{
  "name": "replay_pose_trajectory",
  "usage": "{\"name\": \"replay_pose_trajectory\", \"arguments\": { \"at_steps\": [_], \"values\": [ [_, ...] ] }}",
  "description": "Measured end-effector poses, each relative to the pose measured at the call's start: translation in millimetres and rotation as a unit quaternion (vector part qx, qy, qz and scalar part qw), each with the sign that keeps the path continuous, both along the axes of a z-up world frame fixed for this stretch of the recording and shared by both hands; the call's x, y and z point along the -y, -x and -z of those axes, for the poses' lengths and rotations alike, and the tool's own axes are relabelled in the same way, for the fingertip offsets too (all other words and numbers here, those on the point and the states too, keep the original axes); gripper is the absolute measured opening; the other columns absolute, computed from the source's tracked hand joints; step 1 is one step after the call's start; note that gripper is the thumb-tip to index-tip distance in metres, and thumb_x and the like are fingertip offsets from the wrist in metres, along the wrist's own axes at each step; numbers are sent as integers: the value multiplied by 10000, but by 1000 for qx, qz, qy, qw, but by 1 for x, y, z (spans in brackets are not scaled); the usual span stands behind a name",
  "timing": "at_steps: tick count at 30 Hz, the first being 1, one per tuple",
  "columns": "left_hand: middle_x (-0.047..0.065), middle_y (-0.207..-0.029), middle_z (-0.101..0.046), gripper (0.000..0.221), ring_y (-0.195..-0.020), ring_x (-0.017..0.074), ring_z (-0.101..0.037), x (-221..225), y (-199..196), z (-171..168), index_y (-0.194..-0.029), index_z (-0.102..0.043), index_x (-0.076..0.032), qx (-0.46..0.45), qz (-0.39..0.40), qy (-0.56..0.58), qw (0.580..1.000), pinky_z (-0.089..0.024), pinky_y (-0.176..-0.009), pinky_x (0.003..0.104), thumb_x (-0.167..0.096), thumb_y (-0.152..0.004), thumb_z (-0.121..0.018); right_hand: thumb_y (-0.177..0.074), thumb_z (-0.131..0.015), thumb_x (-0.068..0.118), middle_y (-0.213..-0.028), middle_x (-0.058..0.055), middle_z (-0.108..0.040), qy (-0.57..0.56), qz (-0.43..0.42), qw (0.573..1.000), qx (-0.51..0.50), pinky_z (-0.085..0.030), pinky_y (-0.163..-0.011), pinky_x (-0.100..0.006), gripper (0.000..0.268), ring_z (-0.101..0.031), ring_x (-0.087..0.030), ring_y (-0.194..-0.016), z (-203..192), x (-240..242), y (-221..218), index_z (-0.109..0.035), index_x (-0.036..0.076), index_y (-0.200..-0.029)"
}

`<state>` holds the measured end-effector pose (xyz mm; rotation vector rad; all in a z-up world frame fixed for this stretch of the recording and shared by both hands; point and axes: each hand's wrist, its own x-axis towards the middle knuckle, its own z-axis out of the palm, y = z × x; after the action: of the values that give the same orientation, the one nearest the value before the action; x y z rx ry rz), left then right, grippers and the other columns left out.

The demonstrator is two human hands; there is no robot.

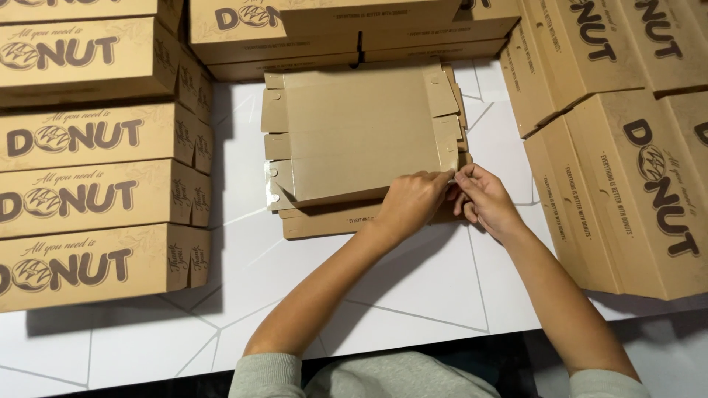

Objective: Assembling cardboard donut boxes by folding along pre-scored lines and tucking tabs.

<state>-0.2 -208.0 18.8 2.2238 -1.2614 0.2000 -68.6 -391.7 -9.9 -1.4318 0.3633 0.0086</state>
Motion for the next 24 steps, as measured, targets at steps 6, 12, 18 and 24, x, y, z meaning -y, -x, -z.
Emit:
{"name": "replay_pose_trajectory", "arguments": {
  "at_steps": [6, 12, 18, 24],
  "values": [
    [79, -973, -786, 286, -858, 185, -758, -8, 7, -4, -1200, -711, -90, 44, -2, 2, 999, -588, -688, 270, -95, -920, -656, -1074, -545, 208, -697, -111, -601, 82, -2, 996, 23, -382, -265, -177, 180, -552, -160, -382, -15, -15, 10, -528, 61, -973],
    [141, -1037, -745, 301, -1013, 289, -705, -59, -12, -5, -1187, -683, -27, 61, 8, 81, 995, -574, -787, 374, -106, -898, -705, -1066, -536, 189, -675, -122, -567, 61, 1, 998, 30, -394, -272, -167, 176, -604, -184, -451, -6, -11, 5, -519, 51, -958],
    [32, -1097, -714, 278, -1089, 254, -636, -183, -41, -22, -1202, -683, -118, -26, -179, 192, 965, -489, -910, 361, -5, -956, -617, -1064, -547, 157, -696, -94, -518, 119, 18, 992, 49, -388, -286, -194, 161, -576, -159, -456, -20, -21, 10, -526, 32, -965],
    [78, -836, -739, 193, -776, 339, -722, -251, -42, -6, -1037, -740, -106, -180, -391, 25, 902, -544, -690, 482, -258, -1033, -621, -977, -774, 256, -1025, -19, -554, 629, 88, 705, 315, -373, -918, -414, 125, -483, -227, -1034, -19, -33, 9, -696, 165, -1013]
  ]
}}
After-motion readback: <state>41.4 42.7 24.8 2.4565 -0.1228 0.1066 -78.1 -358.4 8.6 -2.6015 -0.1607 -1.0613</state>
